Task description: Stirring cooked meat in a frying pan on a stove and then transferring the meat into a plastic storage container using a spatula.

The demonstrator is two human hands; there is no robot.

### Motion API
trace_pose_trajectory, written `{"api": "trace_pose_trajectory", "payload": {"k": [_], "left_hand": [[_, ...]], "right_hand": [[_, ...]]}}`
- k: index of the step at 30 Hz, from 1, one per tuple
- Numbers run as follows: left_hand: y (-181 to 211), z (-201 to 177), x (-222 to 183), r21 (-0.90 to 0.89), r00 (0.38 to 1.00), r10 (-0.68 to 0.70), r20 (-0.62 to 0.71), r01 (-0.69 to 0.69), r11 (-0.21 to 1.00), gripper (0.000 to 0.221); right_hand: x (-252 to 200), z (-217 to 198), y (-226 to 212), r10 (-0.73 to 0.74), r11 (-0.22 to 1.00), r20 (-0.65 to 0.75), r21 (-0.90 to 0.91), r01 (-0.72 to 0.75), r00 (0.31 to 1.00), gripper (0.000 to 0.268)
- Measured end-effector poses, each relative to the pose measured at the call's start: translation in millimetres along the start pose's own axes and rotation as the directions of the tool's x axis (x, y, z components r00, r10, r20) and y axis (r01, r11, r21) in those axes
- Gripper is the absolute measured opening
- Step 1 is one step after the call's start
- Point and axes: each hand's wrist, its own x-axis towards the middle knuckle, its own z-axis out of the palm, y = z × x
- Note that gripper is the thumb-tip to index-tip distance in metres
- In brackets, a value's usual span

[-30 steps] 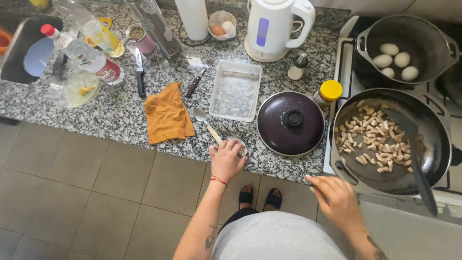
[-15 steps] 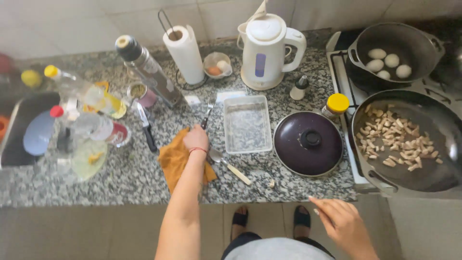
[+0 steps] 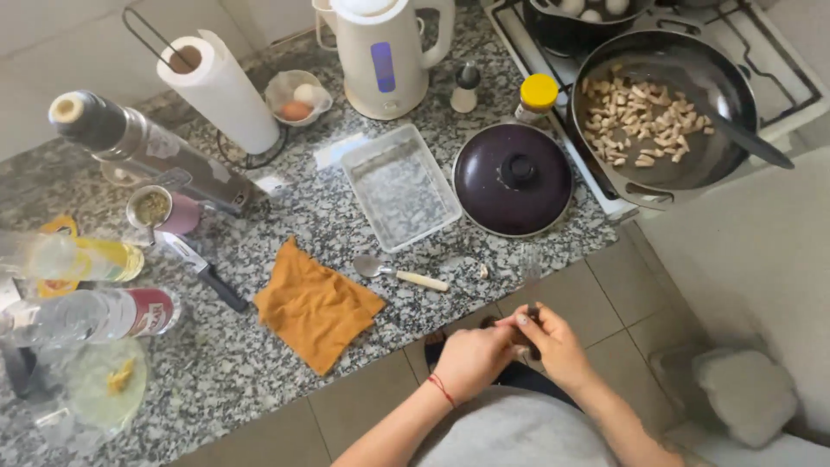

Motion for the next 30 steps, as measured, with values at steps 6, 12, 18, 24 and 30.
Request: {"api": "trace_pose_trajectory", "payload": {"k": [6,12,18,24,30], "left_hand": [[-57.7,8.1,57.7,0.240,0.897,-0.275,-0.346,0.368,0.898,0.045],[-83.4,33.2,75.6,0.327,0.904,-0.235,-0.358,0.357,0.875,0.030],[-77.8,21.2,66.3,0.275,0.894,-0.326,-0.308,0.412,0.869,0.025],[-77.5,29.0,66.5,0.300,0.889,-0.279,-0.363,0.395,0.868,0.020],[-78.2,31.0,67.6,0.343,0.881,-0.219,-0.419,0.377,0.860,0.017]], "right_hand": [[-16.8,-30.3,1.1,-0.071,0.749,-0.284,-0.648,-0.137,0.956,0.028],[7.9,-41.8,17.1,-0.307,0.611,-0.138,-0.787,0.084,0.942,0.023],[17.9,-20.5,-8.3,-0.325,0.571,-0.023,-0.802,0.176,0.946,0.038],[41.1,-26.2,22.3,-0.431,0.544,0.039,-0.786,0.294,0.901,0.044],[47.3,-30.9,27.4,-0.432,0.515,0.063,-0.802,0.303,0.900,0.041]]}}
